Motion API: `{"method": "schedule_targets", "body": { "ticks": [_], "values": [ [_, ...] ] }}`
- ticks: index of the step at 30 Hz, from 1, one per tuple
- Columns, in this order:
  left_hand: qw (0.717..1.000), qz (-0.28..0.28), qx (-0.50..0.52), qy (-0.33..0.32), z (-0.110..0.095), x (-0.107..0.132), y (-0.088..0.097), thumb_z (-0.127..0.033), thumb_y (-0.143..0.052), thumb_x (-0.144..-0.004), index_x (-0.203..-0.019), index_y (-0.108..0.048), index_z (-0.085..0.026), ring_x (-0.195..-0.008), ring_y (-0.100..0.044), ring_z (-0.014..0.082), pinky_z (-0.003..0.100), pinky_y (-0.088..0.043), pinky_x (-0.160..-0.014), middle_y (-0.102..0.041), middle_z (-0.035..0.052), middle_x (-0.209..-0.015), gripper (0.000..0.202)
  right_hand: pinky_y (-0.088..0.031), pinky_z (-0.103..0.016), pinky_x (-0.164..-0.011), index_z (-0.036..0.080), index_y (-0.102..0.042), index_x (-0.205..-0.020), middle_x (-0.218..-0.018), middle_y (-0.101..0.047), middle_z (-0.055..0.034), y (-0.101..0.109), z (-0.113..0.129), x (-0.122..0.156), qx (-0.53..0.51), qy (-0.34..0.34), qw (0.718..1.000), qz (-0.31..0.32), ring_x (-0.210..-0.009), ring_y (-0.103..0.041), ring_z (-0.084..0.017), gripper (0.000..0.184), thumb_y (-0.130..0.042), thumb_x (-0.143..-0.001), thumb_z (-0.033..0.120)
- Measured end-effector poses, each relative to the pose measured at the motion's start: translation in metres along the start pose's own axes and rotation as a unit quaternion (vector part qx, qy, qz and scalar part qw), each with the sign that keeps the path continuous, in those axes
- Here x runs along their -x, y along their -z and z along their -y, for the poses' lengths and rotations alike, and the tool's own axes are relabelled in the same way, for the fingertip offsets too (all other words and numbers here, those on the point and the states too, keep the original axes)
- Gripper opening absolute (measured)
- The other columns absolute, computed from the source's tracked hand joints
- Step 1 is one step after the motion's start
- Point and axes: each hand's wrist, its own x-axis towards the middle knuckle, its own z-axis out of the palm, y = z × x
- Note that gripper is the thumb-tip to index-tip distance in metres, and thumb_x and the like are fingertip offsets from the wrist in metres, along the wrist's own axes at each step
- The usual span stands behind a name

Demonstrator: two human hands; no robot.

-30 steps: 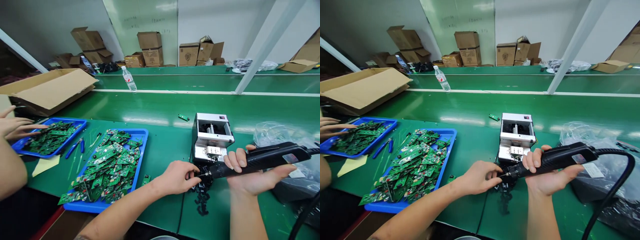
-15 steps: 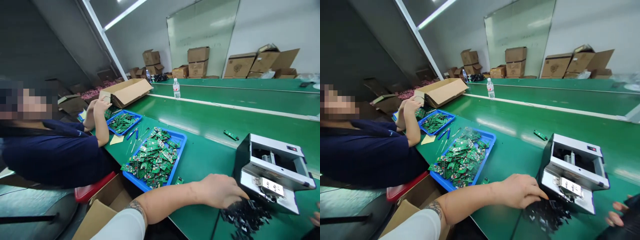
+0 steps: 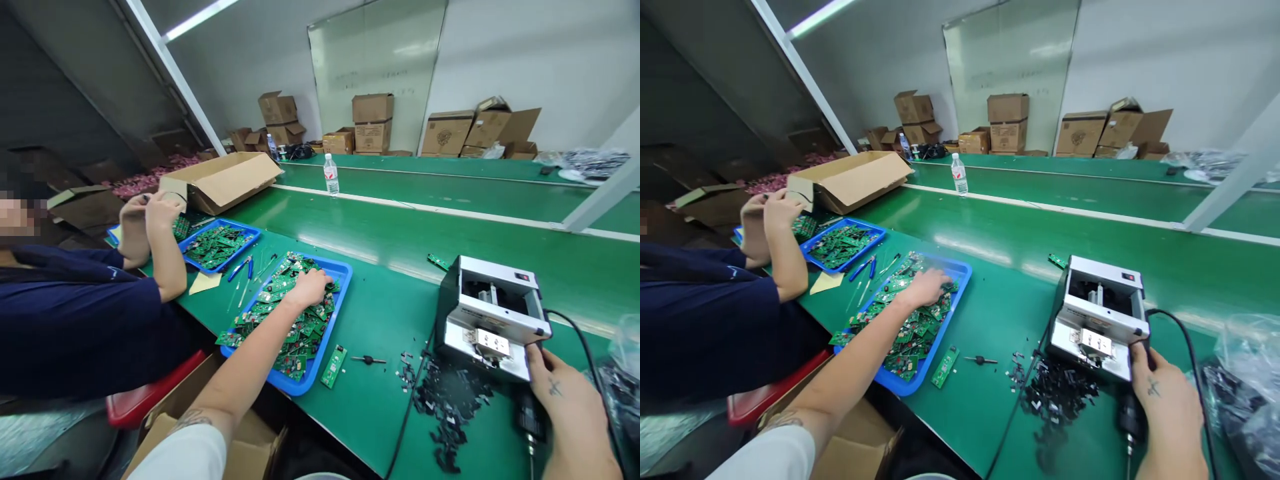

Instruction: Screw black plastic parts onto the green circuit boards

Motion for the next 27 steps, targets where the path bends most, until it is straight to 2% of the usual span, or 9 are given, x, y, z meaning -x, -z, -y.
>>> {"method": "schedule_targets", "body": {
  "ticks": [3,5,7,9,10,13,16,21,27],
  "values": [
    [0.999,-0.030,0.019,-0.016,-0.001,0.000,-0.004,-0.012,-0.059,-0.081,-0.106,-0.069,-0.022,-0.112,-0.052,0.0292,0.042,-0.037,-0.098,-0.064,0.0090,-0.115,0.028,-0.042,-0.035,-0.045,0.014,-0.078,-0.105,-0.076,-0.071,-0.0234,0.012,0.006,0.007,-0.032,-0.005,0.999,0.034,-0.041,-0.057,-0.022,0.056,-0.048,-0.084,0.056],
    [0.998,-0.046,0.035,-0.027,0.001,-0.001,-0.003,-0.014,-0.061,-0.082,-0.103,-0.069,-0.020,-0.112,-0.053,0.0295,0.041,-0.038,-0.097,-0.065,0.0087,-0.114,0.024,-0.043,-0.038,-0.049,0.010,-0.074,-0.113,-0.088,-0.070,-0.0266,0.028,0.013,0.022,-0.033,-0.014,0.999,0.004,-0.055,-0.064,-0.027,0.061,-0.048,-0.084,0.056],
    [0.996,-0.059,0.055,-0.040,0.001,-0.004,0.000,-0.018,-0.063,-0.082,-0.103,-0.069,-0.019,-0.111,-0.055,0.0285,0.039,-0.039,-0.097,-0.066,0.0079,-0.115,0.022,-0.044,-0.042,-0.055,0.010,-0.071,-0.117,-0.097,-0.069,-0.0268,0.048,0.027,0.045,-0.041,-0.026,0.993,-0.109,-0.074,-0.067,-0.034,0.059,-0.045,-0.086,0.053],
    [0.993,-0.074,0.077,-0.048,-0.002,-0.007,0.003,-0.025,-0.065,-0.083,-0.106,-0.067,-0.019,-0.108,-0.058,0.0260,0.035,-0.040,-0.096,-0.067,0.0072,-0.115,0.024,-0.047,-0.042,-0.068,0.015,-0.070,-0.114,-0.094,-0.070,-0.0201,0.066,0.047,0.073,-0.098,-0.003,0.953,-0.287,-0.087,-0.067,-0.033,0.046,-0.044,-0.090,0.043],
    [0.990,-0.083,0.099,-0.049,-0.007,-0.008,0.004,-0.029,-0.065,-0.084,-0.108,-0.066,-0.019,-0.106,-0.060,0.0247,0.033,-0.042,-0.094,-0.068,0.0071,-0.114,0.026,-0.048,-0.040,-0.073,0.018,-0.070,-0.113,-0.095,-0.071,-0.0161,0.071,0.059,0.087,-0.136,0.038,0.938,-0.317,-0.085,-0.066,-0.030,0.040,-0.046,-0.091,0.040],
    [0.968,-0.103,0.221,-0.066,-0.033,-0.010,0.004,-0.039,-0.066,-0.083,-0.108,-0.063,-0.019,-0.097,-0.063,0.0218,0.029,-0.046,-0.084,-0.070,0.0066,-0.106,0.033,-0.049,-0.031,-0.069,0.023,-0.069,-0.106,-0.094,-0.073,-0.0058,0.066,0.097,0.120,-0.203,0.238,0.921,-0.231,-0.071,-0.067,-0.020,0.026,-0.054,-0.090,0.038],
    [0.933,-0.080,0.324,-0.133,-0.072,-0.012,-0.004,-0.043,-0.070,-0.079,-0.104,-0.062,-0.019,-0.091,-0.063,0.0188,0.027,-0.046,-0.079,-0.069,0.0038,-0.097,0.036,-0.050,-0.026,-0.067,0.025,-0.068,-0.107,-0.104,-0.073,-0.0024,0.037,0.129,0.135,-0.101,0.386,0.914,-0.077,-0.080,-0.069,-0.017,0.025,-0.047,-0.095,0.032],
    [0.882,0.055,0.442,-0.153,-0.117,-0.008,-0.032,-0.042,-0.064,-0.082,-0.102,-0.058,-0.017,-0.068,-0.060,0.0122,0.025,-0.047,-0.068,-0.065,0.0010,-0.091,0.033,-0.047,-0.024,-0.056,0.023,-0.068,-0.101,-0.101,-0.069,-0.0048,-0.005,0.152,0.137,-0.001,0.399,0.917,-0.012,-0.090,-0.068,-0.019,0.021,-0.051,-0.090,0.017],
    [0.904,0.060,0.383,-0.180,-0.123,0.002,-0.055,-0.038,-0.052,-0.090,-0.106,-0.058,-0.017,-0.101,-0.060,0.0198,0.032,-0.045,-0.090,-0.066,0.0065,-0.109,0.027,-0.042,-0.027,-0.050,0.020,-0.063,-0.083,-0.082,-0.060,-0.0059,-0.022,0.151,0.139,0.015,0.382,0.924,-0.013,-0.070,-0.064,-0.020,0.021,-0.045,-0.090,0.012]
  ]
}}
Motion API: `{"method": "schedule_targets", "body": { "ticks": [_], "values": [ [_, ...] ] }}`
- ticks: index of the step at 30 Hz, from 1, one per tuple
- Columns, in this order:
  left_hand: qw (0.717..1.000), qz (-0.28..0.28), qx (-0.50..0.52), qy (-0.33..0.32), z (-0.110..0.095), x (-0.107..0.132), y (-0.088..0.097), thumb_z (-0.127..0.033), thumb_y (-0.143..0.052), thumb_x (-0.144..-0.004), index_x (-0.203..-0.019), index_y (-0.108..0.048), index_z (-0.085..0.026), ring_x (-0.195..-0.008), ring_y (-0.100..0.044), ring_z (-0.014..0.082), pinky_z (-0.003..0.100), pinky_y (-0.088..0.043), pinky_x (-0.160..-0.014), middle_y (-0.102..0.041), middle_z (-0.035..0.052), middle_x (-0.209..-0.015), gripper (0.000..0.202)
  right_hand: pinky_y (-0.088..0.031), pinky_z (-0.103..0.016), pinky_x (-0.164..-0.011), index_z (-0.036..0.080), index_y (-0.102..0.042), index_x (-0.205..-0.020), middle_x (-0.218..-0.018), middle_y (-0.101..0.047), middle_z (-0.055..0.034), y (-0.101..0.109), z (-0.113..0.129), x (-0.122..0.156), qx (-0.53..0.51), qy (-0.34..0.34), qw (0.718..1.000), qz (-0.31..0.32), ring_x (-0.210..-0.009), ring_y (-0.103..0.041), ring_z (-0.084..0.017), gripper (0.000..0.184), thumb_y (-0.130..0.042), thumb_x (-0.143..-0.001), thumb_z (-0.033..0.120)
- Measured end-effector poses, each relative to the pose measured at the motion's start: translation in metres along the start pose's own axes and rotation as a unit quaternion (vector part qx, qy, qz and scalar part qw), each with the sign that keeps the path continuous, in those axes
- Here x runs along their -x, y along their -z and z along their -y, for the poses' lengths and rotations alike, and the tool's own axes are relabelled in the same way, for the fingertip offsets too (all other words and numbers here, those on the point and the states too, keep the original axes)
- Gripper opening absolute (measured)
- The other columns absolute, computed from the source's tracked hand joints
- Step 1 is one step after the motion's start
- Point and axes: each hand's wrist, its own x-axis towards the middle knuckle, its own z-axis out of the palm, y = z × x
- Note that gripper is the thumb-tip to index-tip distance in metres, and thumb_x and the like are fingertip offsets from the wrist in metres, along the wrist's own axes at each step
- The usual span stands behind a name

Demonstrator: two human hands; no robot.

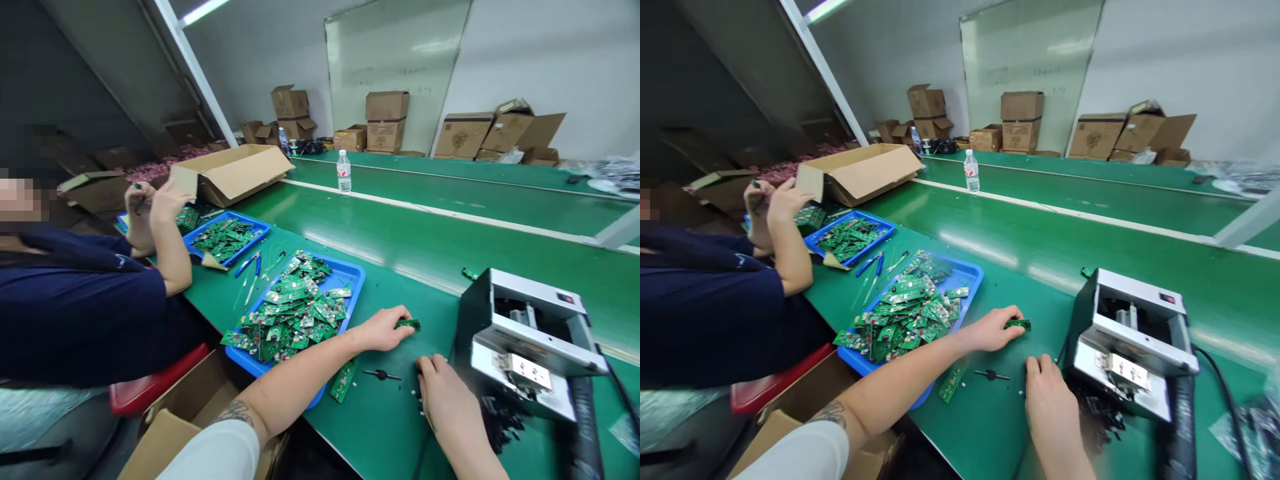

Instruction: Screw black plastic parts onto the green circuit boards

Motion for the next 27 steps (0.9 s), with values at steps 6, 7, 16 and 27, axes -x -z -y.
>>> {"method": "schedule_targets", "body": {
  "ticks": [6,7,16,27],
  "values": [
    [0.997,0.037,0.054,0.037,-0.006,0.002,-0.002,-0.036,-0.051,-0.090,-0.107,-0.057,-0.018,-0.083,-0.059,0.0153,0.029,-0.047,-0.078,-0.066,0.0034,-0.096,0.025,-0.049,-0.028,-0.052,0.021,-0.065,-0.084,-0.078,-0.061,-0.0055,-0.003,-0.017,-0.005,-0.102,0.021,0.995,-0.008,-0.064,-0.066,-0.020,0.022,-0.045,-0.090,0.026],
    [0.994,0.047,0.089,0.045,-0.007,0.002,-0.002,-0.034,-0.052,-0.089,-0.106,-0.057,-0.018,-0.077,-0.058,0.0132,0.027,-0.047,-0.073,-0.065,0.0021,-0.091,0.024,-0.051,-0.027,-0.052,0.022,-0.066,-0.084,-0.079,-0.062,-0.0054,0.001,-0.020,-0.006,-0.153,0.020,0.988,-0.009,-0.063,-0.066,-0.019,0.022,-0.046,-0.089,0.029],
    [0.936,0.149,0.319,0.005,-0.031,0.021,0.014,-0.040,-0.064,-0.085,-0.099,-0.057,-0.014,-0.057,-0.050,0.0076,0.021,-0.041,-0.055,-0.058,-0.0015,-0.069,0.030,-0.059,-0.025,-0.065,0.022,-0.069,-0.091,-0.081,-0.075,-0.0046,0.055,-0.030,-0.001,-0.428,-0.236,0.870,-0.058,-0.072,-0.073,-0.021,0.036,-0.066,-0.077,0.055],
    [0.955,0.143,0.258,-0.035,-0.041,0.030,0.016,-0.029,-0.056,-0.088,-0.109,-0.051,-0.017,-0.065,-0.051,0.0074,0.021,-0.043,-0.060,-0.054,-0.0002,-0.089,0.024,-0.062,-0.030,-0.063,0.018,-0.072,-0.082,-0.072,-0.072,-0.0064,0.054,-0.031,-0.002,-0.563,-0.246,0.789,-0.025,-0.062,-0.070,-0.021,0.037,-0.077,-0.066,0.051]
  ]
}}
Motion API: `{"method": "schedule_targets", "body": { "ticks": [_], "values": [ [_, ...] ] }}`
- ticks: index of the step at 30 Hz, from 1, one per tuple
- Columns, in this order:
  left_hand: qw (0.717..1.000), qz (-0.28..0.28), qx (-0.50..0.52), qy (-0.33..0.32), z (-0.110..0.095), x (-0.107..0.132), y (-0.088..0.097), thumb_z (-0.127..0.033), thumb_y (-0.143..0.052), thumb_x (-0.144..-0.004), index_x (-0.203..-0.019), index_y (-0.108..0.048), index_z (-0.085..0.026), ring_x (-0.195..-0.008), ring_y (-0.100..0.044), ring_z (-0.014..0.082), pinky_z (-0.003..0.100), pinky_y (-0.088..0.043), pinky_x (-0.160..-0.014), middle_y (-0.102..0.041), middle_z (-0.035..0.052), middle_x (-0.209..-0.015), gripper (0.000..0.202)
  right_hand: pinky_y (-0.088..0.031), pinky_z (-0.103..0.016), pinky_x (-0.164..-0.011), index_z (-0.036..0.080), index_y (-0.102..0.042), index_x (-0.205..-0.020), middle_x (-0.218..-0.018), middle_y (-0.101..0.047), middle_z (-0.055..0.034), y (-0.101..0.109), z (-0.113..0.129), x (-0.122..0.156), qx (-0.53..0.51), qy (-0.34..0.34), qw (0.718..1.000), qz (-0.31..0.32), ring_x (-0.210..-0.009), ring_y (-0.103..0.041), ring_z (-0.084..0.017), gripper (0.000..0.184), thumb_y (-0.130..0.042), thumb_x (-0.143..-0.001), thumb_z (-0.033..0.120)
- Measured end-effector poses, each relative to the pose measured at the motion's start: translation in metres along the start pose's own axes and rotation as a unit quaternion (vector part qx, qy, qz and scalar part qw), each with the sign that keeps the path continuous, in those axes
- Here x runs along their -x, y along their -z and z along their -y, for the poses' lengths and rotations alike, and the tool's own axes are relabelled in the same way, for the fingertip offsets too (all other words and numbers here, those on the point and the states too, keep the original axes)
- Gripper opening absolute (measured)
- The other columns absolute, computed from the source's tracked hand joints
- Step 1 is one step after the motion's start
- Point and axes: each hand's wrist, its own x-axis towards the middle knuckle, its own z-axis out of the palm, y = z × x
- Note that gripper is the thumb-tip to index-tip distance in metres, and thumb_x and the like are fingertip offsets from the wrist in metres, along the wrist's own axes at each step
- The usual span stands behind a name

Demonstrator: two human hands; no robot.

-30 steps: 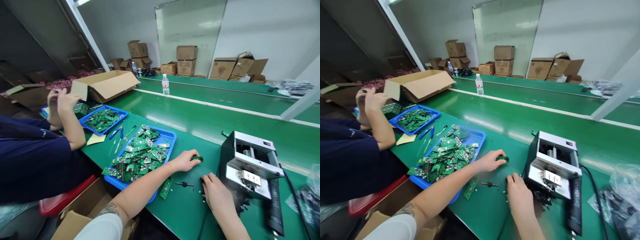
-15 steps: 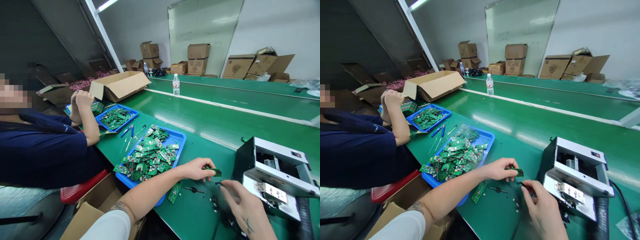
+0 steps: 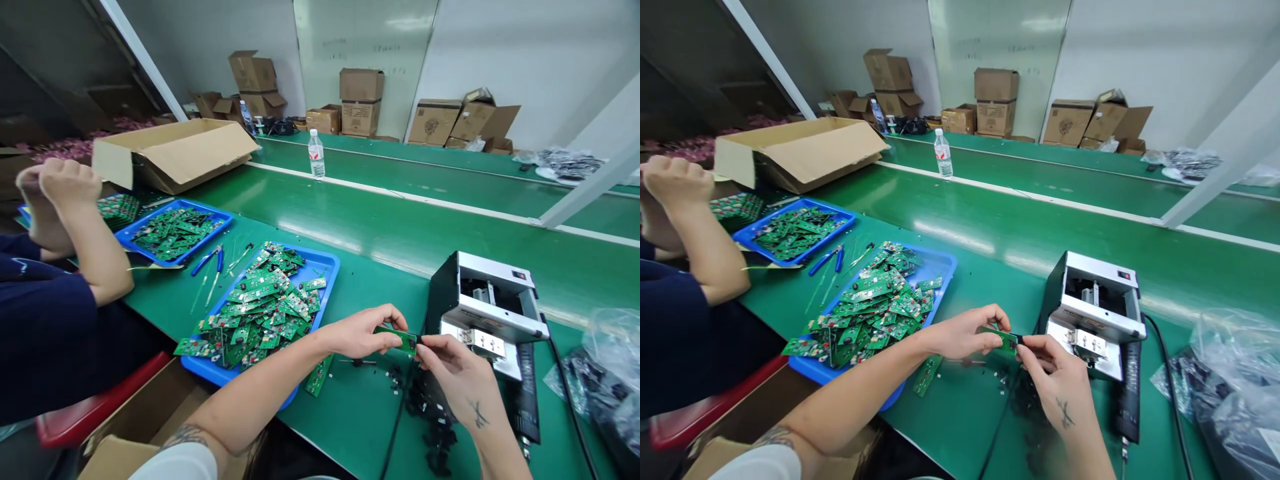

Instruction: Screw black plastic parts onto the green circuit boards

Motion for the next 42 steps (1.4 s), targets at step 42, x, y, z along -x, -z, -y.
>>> {"method": "schedule_targets", "body": {
  "ticks": [42],
  "values": [
    [0.996,0.021,0.076,0.029,0.000,-0.001,-0.002,-0.031,-0.067,-0.082,-0.097,-0.064,-0.014,-0.058,-0.052,0.0068,0.020,-0.042,-0.058,-0.059,-0.0010,-0.071,0.023,-0.059,-0.029,-0.072,0.017,-0.070,-0.095,-0.081,-0.073,-0.0088,0.029,0.019,0.014,-0.015,-0.007,0.999,0.028,-0.072,-0.070,-0.020,0.041,-0.074,-0.072,0.052]
  ]
}}
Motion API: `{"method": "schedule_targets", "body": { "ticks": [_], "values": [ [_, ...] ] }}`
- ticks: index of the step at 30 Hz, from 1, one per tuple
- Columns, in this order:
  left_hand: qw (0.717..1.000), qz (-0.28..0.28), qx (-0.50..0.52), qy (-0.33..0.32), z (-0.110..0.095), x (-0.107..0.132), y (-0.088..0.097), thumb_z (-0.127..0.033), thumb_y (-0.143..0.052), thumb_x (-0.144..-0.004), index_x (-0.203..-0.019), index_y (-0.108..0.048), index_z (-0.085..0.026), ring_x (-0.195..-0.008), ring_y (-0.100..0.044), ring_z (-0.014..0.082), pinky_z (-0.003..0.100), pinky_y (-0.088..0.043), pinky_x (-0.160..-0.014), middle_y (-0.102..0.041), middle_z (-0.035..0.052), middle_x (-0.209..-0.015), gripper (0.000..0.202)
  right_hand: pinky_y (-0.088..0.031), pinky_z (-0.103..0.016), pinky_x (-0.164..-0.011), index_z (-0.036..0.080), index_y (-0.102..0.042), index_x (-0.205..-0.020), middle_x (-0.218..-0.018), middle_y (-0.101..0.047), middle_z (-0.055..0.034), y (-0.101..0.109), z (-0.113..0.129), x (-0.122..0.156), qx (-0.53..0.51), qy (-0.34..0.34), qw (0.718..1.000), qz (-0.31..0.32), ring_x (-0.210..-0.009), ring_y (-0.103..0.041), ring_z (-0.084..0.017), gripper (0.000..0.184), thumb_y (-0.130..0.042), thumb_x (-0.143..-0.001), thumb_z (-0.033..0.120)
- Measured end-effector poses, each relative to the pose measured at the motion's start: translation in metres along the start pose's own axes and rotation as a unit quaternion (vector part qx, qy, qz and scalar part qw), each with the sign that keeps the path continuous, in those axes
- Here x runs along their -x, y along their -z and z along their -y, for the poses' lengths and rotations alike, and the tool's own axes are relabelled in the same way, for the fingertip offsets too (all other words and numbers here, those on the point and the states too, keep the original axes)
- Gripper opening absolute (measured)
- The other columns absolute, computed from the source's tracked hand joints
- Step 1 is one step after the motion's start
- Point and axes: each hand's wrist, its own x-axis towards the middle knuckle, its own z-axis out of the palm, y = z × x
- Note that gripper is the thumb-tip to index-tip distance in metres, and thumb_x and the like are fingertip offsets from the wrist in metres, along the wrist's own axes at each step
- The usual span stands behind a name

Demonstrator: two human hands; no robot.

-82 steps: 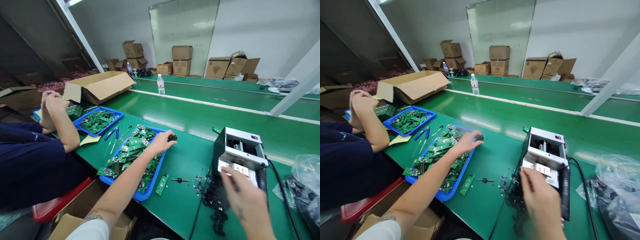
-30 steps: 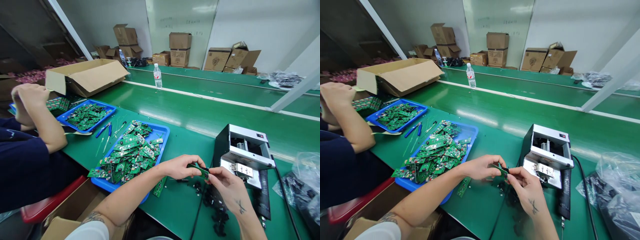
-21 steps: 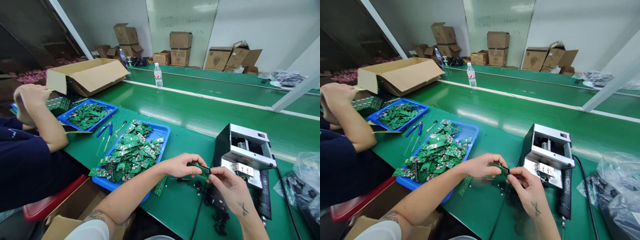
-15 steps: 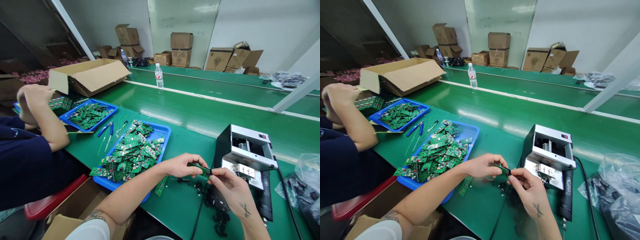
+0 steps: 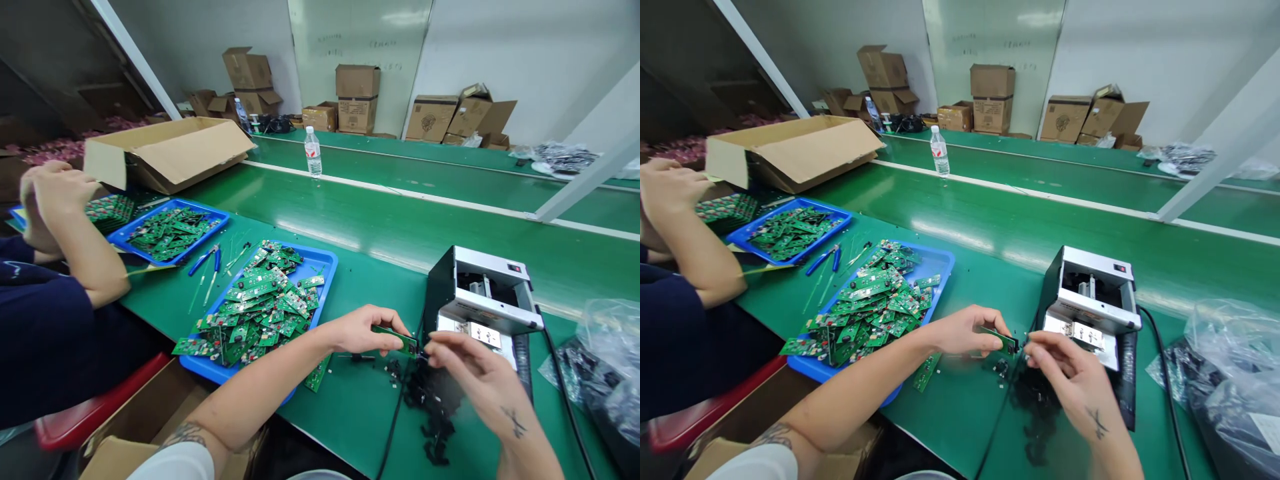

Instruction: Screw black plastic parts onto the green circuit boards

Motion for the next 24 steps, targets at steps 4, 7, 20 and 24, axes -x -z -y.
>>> {"method": "schedule_targets", "body": {
  "ticks": [4,7,20,24],
  "values": [
    [0.998,-0.024,0.003,0.062,-0.007,-0.008,-0.005,-0.034,-0.069,-0.079,-0.097,-0.066,-0.014,-0.056,-0.049,0.0071,0.021,-0.037,-0.056,-0.057,-0.0029,-0.065,0.026,-0.057,-0.037,-0.075,0.020,-0.068,-0.101,-0.085,-0.071,-0.0076,0.062,-0.008,0.001,0.034,0.065,0.955,-0.286,-0.070,-0.067,-0.021,0.042,-0.068,-0.076,0.054],
    [0.995,-0.037,-0.013,0.087,-0.013,-0.024,-0.009,-0.035,-0.069,-0.078,-0.097,-0.066,-0.015,-0.055,-0.047,0.0071,0.021,-0.035,-0.055,-0.056,-0.0039,-0.063,0.028,-0.048,-0.054,-0.093,0.021,-0.066,-0.106,-0.096,-0.071,-0.0138,0.105,-0.028,-0.011,0.229,-0.075,0.910,-0.338,-0.094,-0.066,-0.034,0.049,-0.056,-0.078,0.060],
    [0.993,-0.048,-0.030,0.101,-0.023,-0.063,-0.020,-0.024,-0.065,-0.075,-0.097,-0.062,-0.014,-0.051,-0.047,0.0054,0.021,-0.035,-0.051,-0.068,0.0023,-0.083,0.025,-0.054,-0.042,-0.074,0.022,-0.059,-0.090,-0.069,-0.057,-0.0013,0.109,-0.065,-0.035,0.019,-0.102,0.967,-0.234,-0.073,-0.062,-0.025,0.048,-0.068,-0.054,0.053],
    [0.993,-0.047,-0.033,0.103,-0.017,-0.065,-0.019,-0.024,-0.064,-0.075,-0.095,-0.060,-0.014,-0.052,-0.049,0.0055,0.020,-0.037,-0.051,-0.069,0.0044,-0.085,0.023,-0.052,-0.035,-0.065,0.030,-0.053,-0.090,-0.074,-0.041,0.0025,0.108,-0.037,-0.015,-0.173,0.016,0.963,-0.206,-0.064,-0.050,-0.015,0.037,-0.066,-0.062,0.050]
  ]
}}
